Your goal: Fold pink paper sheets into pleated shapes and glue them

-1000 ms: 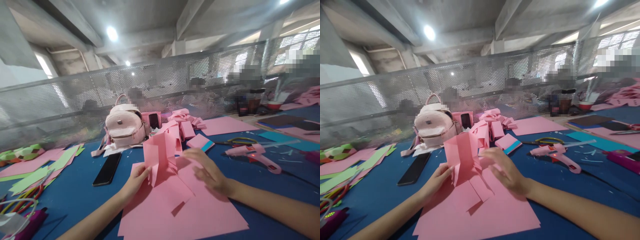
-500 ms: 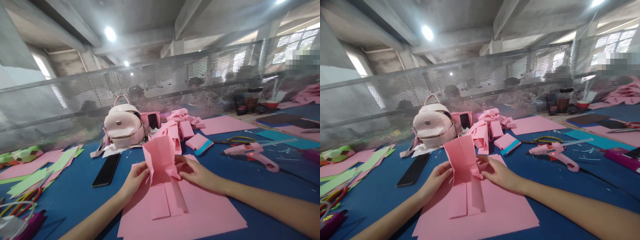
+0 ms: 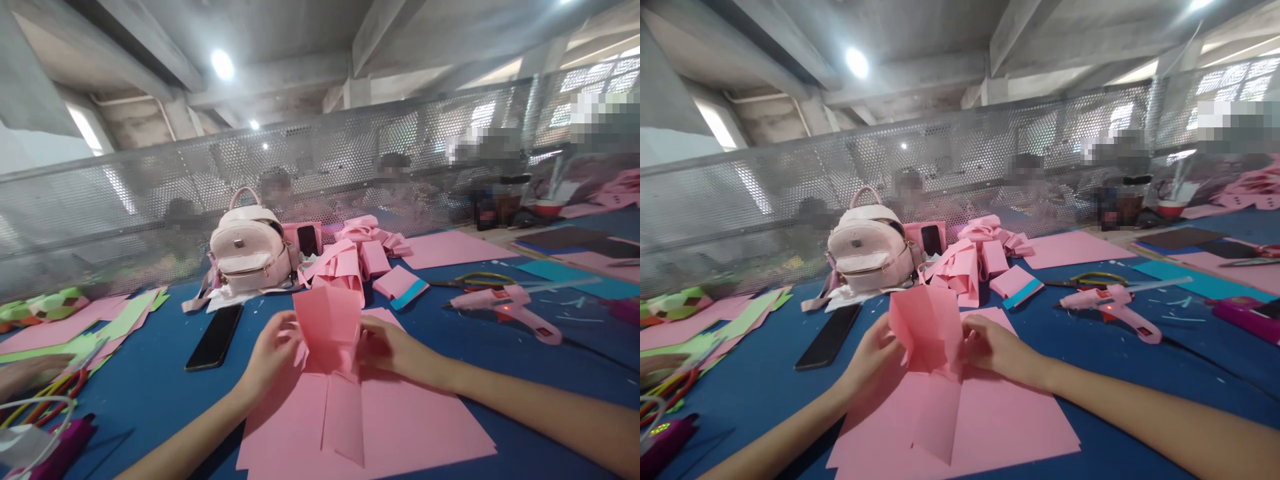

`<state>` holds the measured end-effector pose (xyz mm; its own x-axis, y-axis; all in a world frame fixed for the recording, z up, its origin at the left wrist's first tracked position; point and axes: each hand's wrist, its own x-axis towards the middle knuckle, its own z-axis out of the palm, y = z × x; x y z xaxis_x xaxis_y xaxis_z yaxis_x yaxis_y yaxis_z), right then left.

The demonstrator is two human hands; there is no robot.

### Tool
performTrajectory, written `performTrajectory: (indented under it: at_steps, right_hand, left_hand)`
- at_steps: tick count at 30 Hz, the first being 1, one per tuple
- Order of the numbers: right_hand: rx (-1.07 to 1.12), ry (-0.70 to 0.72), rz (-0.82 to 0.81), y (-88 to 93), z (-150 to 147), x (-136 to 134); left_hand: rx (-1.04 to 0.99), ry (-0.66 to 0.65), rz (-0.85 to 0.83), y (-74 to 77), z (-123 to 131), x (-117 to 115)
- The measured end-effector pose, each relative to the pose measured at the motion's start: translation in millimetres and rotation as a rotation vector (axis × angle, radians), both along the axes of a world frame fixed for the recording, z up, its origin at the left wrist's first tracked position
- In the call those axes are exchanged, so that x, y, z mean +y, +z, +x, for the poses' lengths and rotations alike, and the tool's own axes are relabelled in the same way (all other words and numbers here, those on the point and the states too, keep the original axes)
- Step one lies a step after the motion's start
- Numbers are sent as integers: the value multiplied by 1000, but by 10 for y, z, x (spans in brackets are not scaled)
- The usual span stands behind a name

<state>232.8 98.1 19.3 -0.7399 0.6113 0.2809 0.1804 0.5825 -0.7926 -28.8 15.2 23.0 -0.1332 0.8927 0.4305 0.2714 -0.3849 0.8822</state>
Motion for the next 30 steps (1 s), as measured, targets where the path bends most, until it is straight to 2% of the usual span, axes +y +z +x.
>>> performTrajectory:
  at_steps: [3, 5, 6, 8, 10, 11, 12, 17, 20, 22, 26, 30]
  right_hand:
    - [-73, -31, 27, -14, 14, -1]
    - [-83, -35, 23, -8, 17, -11]
    - [-85, -37, 23, 0, 15, -19]
    - [-86, -44, 30, 20, 8, -37]
    - [-87, -47, 43, 37, 2, -52]
    - [-89, -46, 50, 42, 0, -58]
    - [-90, -44, 58, 45, -1, -61]
    - [-74, -30, 109, 62, 8, -63]
    - [-77, 24, 159, 92, 22, -69]
    - [-101, 79, 226, 109, 27, -73]
    - [-108, 141, 368, 112, 21, -68]
    - [-100, 192, 482, 87, 24, -53]
  left_hand:
    - [82, 165, 204, 126, -21, -141]
    - [174, 158, 339, 228, 33, -304]
    - [253, 109, 423, 268, 87, -401]
    - [760, -176, 724, 298, 240, -594]
    - [1154, -220, 858, 244, 408, -744]
    - [1273, -158, 872, 190, 478, -790]
    - [1307, -95, 870, 126, 532, -815]
    - [1395, -37, 650, -131, 535, -729]
    - [1382, -30, 439, -173, 469, -658]
    - [1353, -40, 355, -190, 445, -638]
    - [1321, -95, 273, -241, 404, -628]
    - [1375, -132, 235, -288, 324, -573]
